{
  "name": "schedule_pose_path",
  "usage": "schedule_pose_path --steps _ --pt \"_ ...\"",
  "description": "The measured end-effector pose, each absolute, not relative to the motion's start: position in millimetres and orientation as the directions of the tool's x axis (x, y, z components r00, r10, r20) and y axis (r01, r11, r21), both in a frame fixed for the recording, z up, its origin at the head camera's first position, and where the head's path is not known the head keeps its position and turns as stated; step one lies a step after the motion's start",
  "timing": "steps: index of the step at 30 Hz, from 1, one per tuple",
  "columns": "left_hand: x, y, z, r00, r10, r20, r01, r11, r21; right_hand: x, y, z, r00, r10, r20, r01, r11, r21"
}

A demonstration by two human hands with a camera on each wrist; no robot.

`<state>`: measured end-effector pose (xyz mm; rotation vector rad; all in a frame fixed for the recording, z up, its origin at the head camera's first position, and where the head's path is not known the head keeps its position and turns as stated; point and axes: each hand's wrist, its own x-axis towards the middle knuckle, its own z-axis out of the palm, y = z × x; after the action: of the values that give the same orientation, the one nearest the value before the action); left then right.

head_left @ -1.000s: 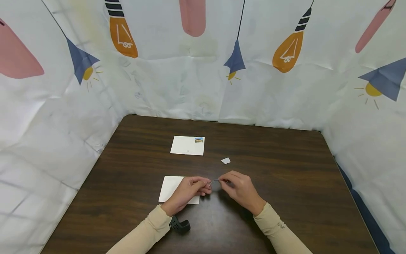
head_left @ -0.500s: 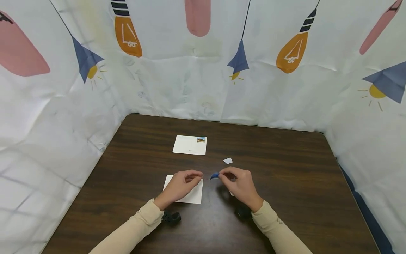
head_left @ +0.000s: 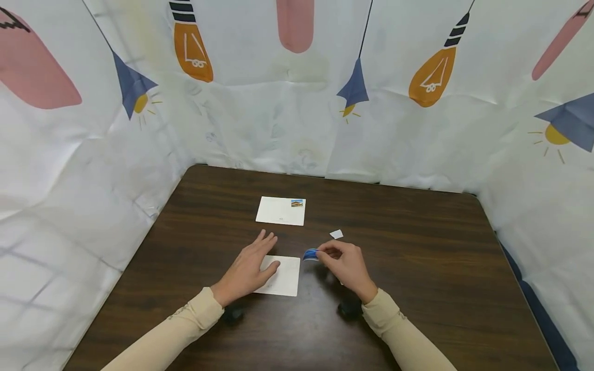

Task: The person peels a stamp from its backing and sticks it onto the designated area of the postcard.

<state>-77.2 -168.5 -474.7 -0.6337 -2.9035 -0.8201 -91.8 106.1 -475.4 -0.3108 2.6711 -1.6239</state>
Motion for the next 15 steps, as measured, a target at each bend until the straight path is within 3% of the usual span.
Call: schedule_pose_path --steps 4,15 --pt "-75 -177 -480 -0.896 0.408 0.175 0.444 0.81 0.383 -96 104 -478 -0.984 -0.178 0.023 -0.097 0.416 -0.904" --pt "-69 -203 -483 -0.909 0.415 -0.048 0.381 0.871 0.309 -108 86 -484 -0.969 -0.203 -0.143 0.068 0.339 -0.938"
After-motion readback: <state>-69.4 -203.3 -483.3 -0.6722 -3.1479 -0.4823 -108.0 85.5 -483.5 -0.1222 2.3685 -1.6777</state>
